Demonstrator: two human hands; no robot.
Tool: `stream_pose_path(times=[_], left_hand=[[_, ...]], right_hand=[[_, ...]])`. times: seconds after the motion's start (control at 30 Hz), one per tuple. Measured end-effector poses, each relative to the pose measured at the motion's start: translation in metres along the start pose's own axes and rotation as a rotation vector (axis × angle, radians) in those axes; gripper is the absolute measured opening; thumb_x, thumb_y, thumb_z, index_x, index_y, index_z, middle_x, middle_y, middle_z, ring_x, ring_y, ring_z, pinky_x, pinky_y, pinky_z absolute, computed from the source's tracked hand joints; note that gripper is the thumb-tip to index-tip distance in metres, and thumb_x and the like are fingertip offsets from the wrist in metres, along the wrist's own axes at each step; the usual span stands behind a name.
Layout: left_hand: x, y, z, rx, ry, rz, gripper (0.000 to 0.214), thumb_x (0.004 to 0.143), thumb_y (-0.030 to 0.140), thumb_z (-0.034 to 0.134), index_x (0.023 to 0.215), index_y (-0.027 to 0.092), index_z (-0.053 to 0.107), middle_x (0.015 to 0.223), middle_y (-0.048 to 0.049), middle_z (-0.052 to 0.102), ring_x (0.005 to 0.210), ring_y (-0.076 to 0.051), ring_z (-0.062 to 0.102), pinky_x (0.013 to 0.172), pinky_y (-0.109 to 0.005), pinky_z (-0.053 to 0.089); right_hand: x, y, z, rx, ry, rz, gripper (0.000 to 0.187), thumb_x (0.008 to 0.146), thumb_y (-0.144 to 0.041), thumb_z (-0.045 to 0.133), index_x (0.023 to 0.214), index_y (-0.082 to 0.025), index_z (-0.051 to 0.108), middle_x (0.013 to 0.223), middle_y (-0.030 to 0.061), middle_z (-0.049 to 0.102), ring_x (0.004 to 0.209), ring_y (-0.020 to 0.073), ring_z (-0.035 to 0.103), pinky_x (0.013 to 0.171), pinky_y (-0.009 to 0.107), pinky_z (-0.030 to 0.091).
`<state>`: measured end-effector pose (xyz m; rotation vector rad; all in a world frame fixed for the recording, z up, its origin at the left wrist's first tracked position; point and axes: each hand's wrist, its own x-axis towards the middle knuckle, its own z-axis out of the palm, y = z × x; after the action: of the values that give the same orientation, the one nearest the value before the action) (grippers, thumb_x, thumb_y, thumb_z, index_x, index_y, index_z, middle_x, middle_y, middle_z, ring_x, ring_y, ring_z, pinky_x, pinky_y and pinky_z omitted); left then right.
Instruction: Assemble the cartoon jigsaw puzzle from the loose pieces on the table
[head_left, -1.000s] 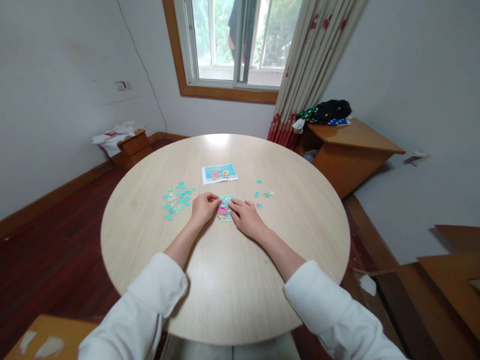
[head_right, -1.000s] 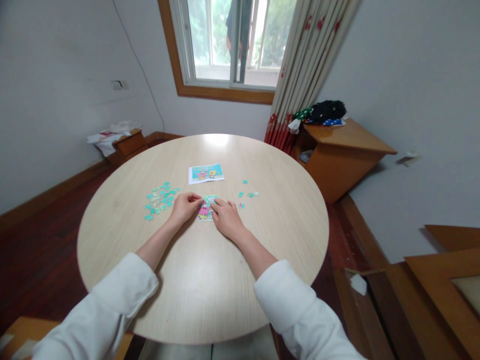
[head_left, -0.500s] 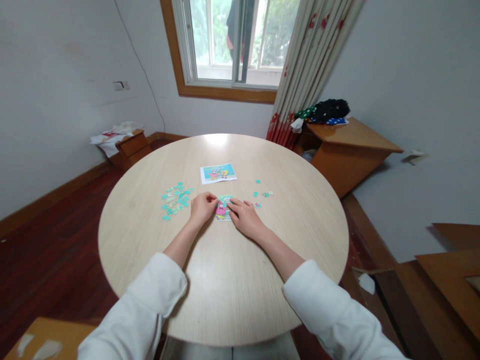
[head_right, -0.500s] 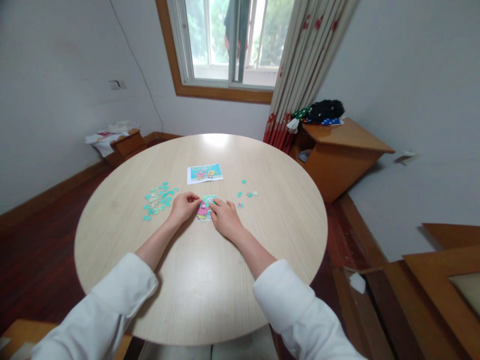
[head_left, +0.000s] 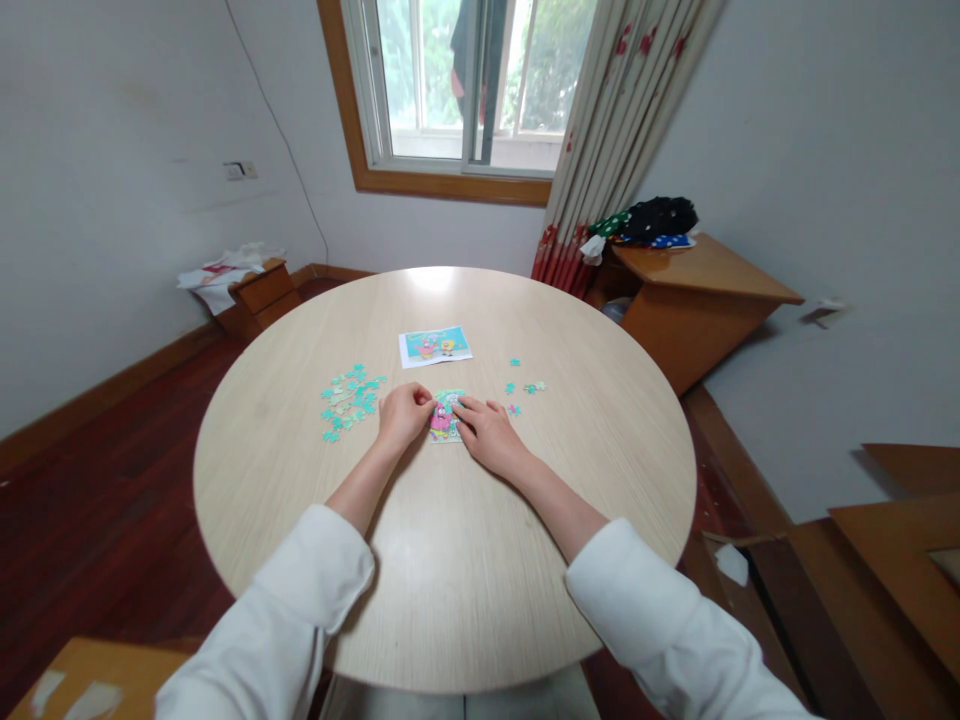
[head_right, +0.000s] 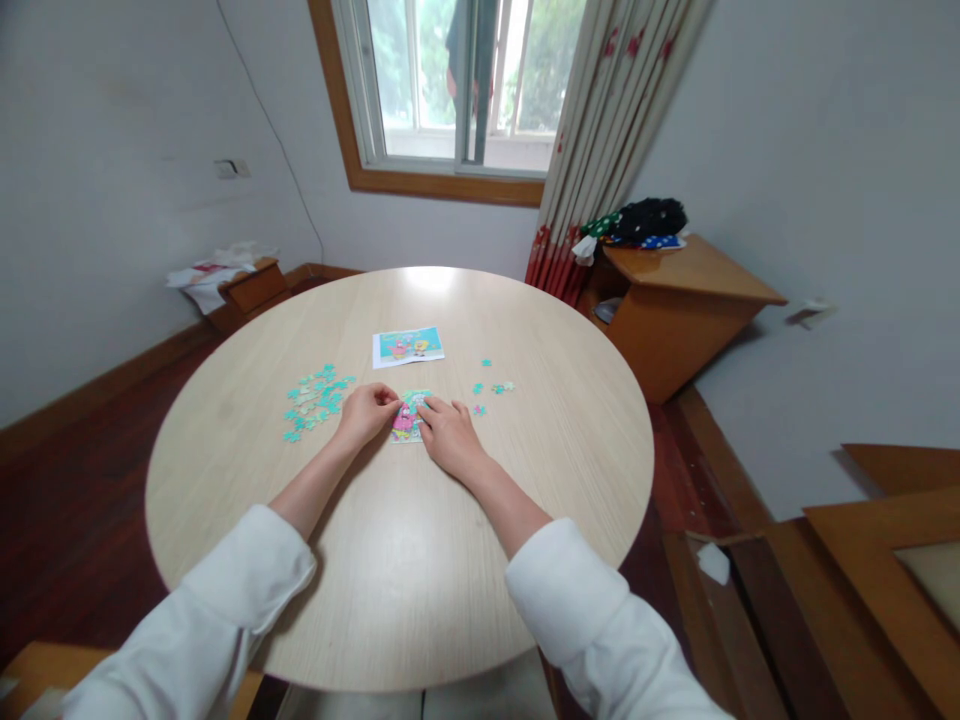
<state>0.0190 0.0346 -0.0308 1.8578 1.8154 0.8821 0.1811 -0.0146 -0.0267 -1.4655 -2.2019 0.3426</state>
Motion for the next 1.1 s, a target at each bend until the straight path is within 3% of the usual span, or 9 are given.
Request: stream_pose_path(times=[0.3, 0.57, 0.8, 1.1], left_hand=[[-0.004, 0.008, -0.006, 0.048, 0.010, -0.009, 0.009, 0.071, 0.028, 0.063, 0.067, 0.020, 0.061, 0.068, -0.0003, 0.066, 0.068, -0.018, 0.060, 0.069, -0.029, 0.038], [0.005, -0.007, -0.006, -0.165, 0.075, -0.033, 0.013, 0.077, 0.025, 0.050, 0.068, 0.019, 0.057, 0.070, -0.0044, 0.069, 0.068, -0.017, 0.062, 0.067, -0.028, 0.043], [-0.002, 0.001, -0.015, -0.246, 0.028, -0.067, 0.009, 0.075, 0.021, 0.047, 0.066, 0.021, 0.050, 0.068, -0.0062, 0.071, 0.071, -0.020, 0.067, 0.069, -0.030, 0.044], [-0.002, -0.001, -0.013, -0.280, -0.012, -0.103, 0.008, 0.072, 0.023, 0.046, 0.066, 0.020, 0.050, 0.071, -0.0089, 0.072, 0.071, -0.020, 0.066, 0.065, -0.029, 0.043]], right_hand=[[0.000, 0.001, 0.000, 0.008, 0.004, -0.017, 0.034, 0.089, -0.016, 0.047, 0.119, -0.021, 0.062, 0.131, 0.0139, 0.056, 0.125, 0.0214, 0.049, 0.107, 0.049, 0.029], [-0.001, -0.002, -0.004, 0.010, -0.020, 0.001, 0.033, 0.089, -0.016, 0.048, 0.119, -0.018, 0.062, 0.132, 0.0142, 0.055, 0.125, 0.0212, 0.049, 0.107, 0.047, 0.029], [-0.002, 0.002, -0.002, 0.011, -0.011, -0.011, 0.033, 0.089, -0.016, 0.047, 0.119, -0.019, 0.062, 0.132, 0.0129, 0.056, 0.125, 0.0212, 0.049, 0.107, 0.047, 0.029], [-0.001, 0.004, -0.002, 0.040, -0.005, 0.006, 0.032, 0.088, -0.016, 0.049, 0.116, -0.019, 0.064, 0.131, 0.0138, 0.057, 0.123, 0.0211, 0.050, 0.106, 0.046, 0.028]])
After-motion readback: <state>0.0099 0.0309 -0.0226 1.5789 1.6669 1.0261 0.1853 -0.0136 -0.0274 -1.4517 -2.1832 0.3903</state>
